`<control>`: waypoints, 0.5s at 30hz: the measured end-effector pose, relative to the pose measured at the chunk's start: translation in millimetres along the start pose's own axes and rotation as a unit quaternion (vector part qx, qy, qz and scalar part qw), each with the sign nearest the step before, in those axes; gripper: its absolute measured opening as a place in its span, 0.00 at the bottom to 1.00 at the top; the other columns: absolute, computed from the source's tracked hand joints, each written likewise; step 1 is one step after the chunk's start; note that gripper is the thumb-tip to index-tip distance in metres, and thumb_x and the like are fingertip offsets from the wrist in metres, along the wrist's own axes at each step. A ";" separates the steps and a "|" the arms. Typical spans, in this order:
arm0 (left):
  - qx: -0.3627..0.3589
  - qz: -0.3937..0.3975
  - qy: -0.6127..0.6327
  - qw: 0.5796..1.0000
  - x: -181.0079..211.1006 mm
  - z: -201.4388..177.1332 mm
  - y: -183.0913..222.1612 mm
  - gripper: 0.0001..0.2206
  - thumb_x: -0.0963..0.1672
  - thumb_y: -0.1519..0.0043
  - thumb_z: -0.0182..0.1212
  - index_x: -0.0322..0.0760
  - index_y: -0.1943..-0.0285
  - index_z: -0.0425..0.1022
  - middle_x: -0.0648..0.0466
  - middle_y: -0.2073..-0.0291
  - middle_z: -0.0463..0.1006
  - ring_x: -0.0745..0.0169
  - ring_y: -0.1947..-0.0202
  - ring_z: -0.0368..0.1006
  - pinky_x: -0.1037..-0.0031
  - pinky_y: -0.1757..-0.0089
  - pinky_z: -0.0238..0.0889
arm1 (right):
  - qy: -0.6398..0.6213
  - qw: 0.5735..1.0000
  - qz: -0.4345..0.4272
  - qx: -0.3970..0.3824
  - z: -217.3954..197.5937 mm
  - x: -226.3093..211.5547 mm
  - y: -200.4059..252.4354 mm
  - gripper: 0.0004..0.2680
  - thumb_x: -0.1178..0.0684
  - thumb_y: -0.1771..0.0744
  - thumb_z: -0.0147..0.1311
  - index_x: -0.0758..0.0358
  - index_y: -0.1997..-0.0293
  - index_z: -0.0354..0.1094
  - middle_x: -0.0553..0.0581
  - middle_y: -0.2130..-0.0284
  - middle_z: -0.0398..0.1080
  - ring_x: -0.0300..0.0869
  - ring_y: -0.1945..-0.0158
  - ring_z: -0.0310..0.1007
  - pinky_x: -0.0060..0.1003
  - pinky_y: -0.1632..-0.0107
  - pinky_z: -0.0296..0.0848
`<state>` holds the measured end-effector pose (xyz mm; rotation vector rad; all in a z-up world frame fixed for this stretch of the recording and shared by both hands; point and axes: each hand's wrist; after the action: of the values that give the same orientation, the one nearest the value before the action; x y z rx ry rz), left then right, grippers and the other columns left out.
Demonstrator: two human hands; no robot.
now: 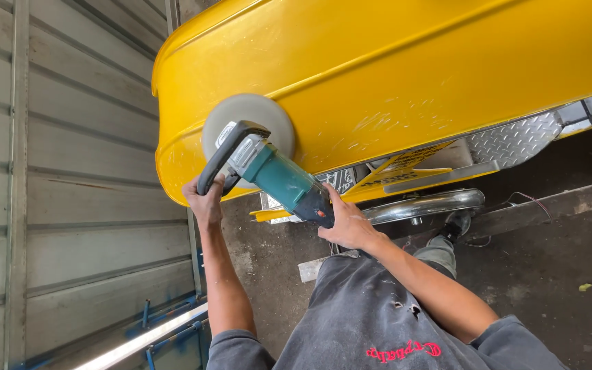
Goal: Polishing a yellow vehicle component with an electric power polisher.
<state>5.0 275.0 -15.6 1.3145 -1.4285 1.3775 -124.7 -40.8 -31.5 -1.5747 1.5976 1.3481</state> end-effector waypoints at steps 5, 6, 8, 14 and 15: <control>-0.057 0.017 -0.065 0.996 6.9 22.6 0.3 0.09 0.40 0.42 0.69 0.32 0.73 0.74 0.65 0.80 0.66 0.78 0.77 0.58 0.79 0.72 0.50 | -0.015 0.999 0.005 0.032 4.4 23.3 -0.7 0.38 0.52 0.43 0.62 0.61 0.26 0.39 0.74 0.55 0.73 0.67 0.50 0.74 0.50 0.42 0.69; -0.075 0.022 -0.086 0.993 9.1 29.1 -0.4 0.10 0.40 0.42 0.70 0.32 0.74 0.73 0.65 0.81 0.65 0.78 0.78 0.57 0.78 0.73 0.49 | -0.019 0.999 0.008 0.045 3.0 27.3 0.1 0.38 0.53 0.43 0.62 0.61 0.26 0.40 0.73 0.57 0.74 0.66 0.52 0.75 0.50 0.43 0.70; -0.088 0.022 -0.103 0.991 6.8 36.3 5.1 0.12 0.40 0.43 0.70 0.32 0.76 0.71 0.65 0.81 0.63 0.77 0.78 0.56 0.78 0.73 0.48 | -0.018 0.998 0.003 0.065 8.8 43.7 7.9 0.38 0.53 0.43 0.62 0.62 0.26 0.40 0.73 0.58 0.75 0.66 0.53 0.76 0.50 0.44 0.72; -0.125 0.036 -0.136 0.982 19.7 79.6 14.3 0.15 0.40 0.46 0.70 0.33 0.79 0.65 0.64 0.83 0.58 0.77 0.79 0.54 0.76 0.74 0.46 | -0.035 0.990 0.016 0.132 -0.6 58.4 27.5 0.36 0.54 0.43 0.63 0.62 0.27 0.44 0.74 0.61 0.75 0.67 0.54 0.76 0.51 0.48 0.73; -0.129 0.046 -0.144 0.980 22.3 88.2 14.0 0.15 0.40 0.47 0.70 0.33 0.80 0.64 0.63 0.84 0.57 0.77 0.79 0.53 0.76 0.75 0.46 | -0.043 0.988 0.028 0.144 -4.3 59.9 28.8 0.36 0.54 0.43 0.63 0.61 0.27 0.44 0.74 0.61 0.75 0.66 0.54 0.76 0.51 0.48 0.73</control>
<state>-0.9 183.3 -10.0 1.3279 -1.8143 1.0433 -162.1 -75.1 -74.7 -1.2916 1.7076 1.1363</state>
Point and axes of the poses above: each hand's wrist, its own y-axis away from the middle knuckle, its own z-axis out of the palm, x = y × z
